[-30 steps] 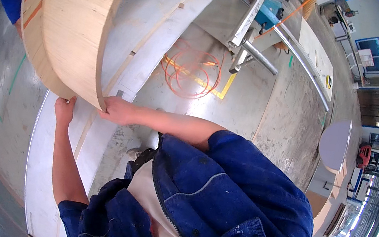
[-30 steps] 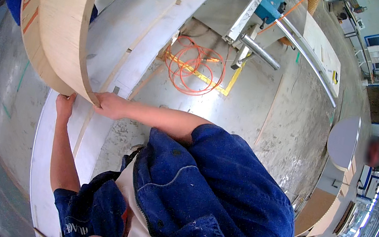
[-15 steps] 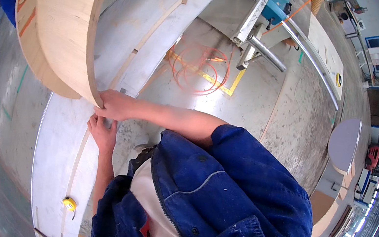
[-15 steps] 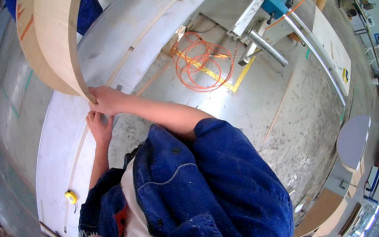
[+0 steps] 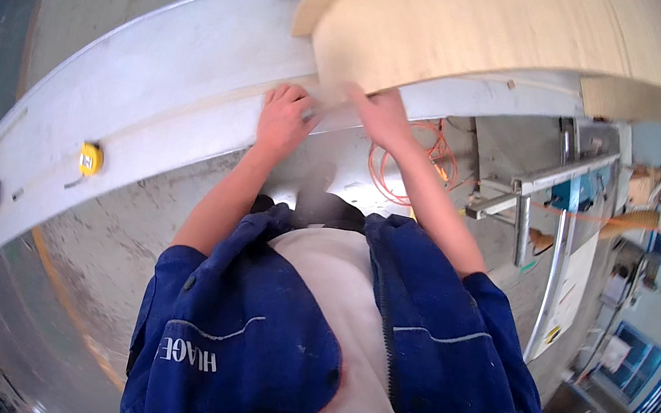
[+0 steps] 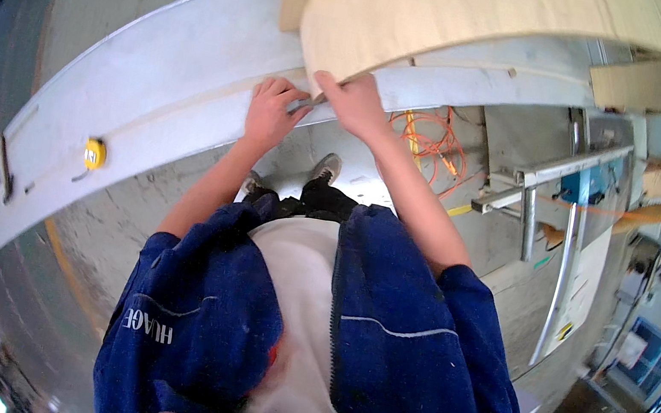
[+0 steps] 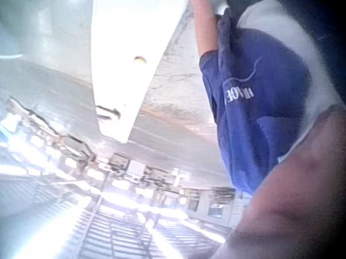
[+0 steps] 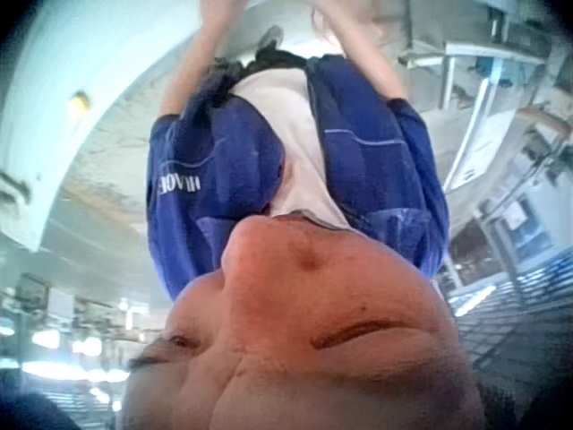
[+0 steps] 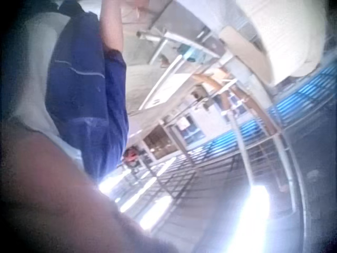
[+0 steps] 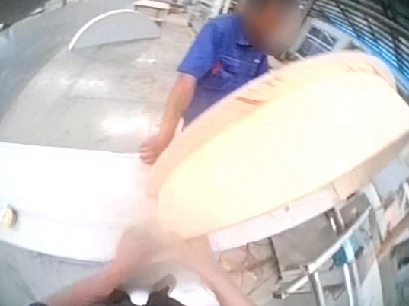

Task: The person measures a curved wooden piece with a tape measure and marks it with a pencil. They repeatedly reposition the curved piece on a flat work surface, measure along its edge, and make marks while another person assists by holding the piece.

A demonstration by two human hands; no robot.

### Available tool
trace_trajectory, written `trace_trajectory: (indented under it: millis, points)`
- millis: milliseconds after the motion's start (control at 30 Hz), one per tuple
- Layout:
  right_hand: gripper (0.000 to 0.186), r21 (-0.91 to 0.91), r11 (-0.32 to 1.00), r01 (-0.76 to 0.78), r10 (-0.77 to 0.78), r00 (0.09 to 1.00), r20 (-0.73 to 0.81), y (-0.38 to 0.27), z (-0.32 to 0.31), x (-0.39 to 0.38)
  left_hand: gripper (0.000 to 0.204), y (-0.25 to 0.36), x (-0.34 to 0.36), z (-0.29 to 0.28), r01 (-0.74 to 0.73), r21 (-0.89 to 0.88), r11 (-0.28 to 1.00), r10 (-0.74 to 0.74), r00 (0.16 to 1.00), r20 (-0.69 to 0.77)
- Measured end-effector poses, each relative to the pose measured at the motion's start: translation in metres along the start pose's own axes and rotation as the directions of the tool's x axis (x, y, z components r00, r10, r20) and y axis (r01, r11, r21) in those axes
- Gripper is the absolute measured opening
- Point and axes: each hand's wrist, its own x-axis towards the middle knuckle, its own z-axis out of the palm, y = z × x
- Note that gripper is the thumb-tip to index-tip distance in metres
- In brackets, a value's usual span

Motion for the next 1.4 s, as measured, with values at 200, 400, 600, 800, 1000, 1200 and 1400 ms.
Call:
trace_trajectory:
  millis: [200,400,600,800,1000,1200,1400]
  points:
    - [0.04,-0.091,0.975,-0.204,0.209,0.977,0.049,-0.007,-0.005,-0.005,0.025,-0.002,-0.004,-0.003,-0.012,-0.029,1.0,0.01,0.998,-0.066]
    - [0.04,0.152,0.953,-0.263,0.262,0.965,0.029,-0.001,0.006,-0.004,0.032,-0.01,0.005,-0.005,0.105,-0.06,0.993,-0.097,0.989,0.113]
    - [0.047,-0.066,0.97,-0.235,0.234,0.972,-0.028,0.016,0.004,-0.006,0.046,-0.081,0.096,-0.011,0.099,-0.165,0.981,-0.128,0.976,-0.176]
    - [0.049,-0.223,0.972,-0.077,0.061,0.995,-0.081,0.035,0.037,-0.005,0.031,-0.106,0.146,-0.012,0.115,-0.011,0.993,-0.111,0.975,0.191]
    - [0.041,-0.378,0.925,0.026,-0.058,0.996,-0.073,0.069,0.054,-0.004,0.027,-0.127,0.153,0.014,0.101,-0.118,0.988,-0.08,0.982,0.169]
    - [0.036,-0.439,0.897,-0.047,0.018,0.997,-0.072,0.063,0.059,-0.004,0.035,-0.123,0.15,0.008,0.141,-0.157,0.977,-0.113,0.978,0.175]
    - [0.037,-0.438,0.899,0.024,-0.05,0.998,-0.049,0.08,0.06,-0.003,0.032,-0.107,0.152,-0.006,0.246,-0.092,0.965,-0.218,0.946,0.241]
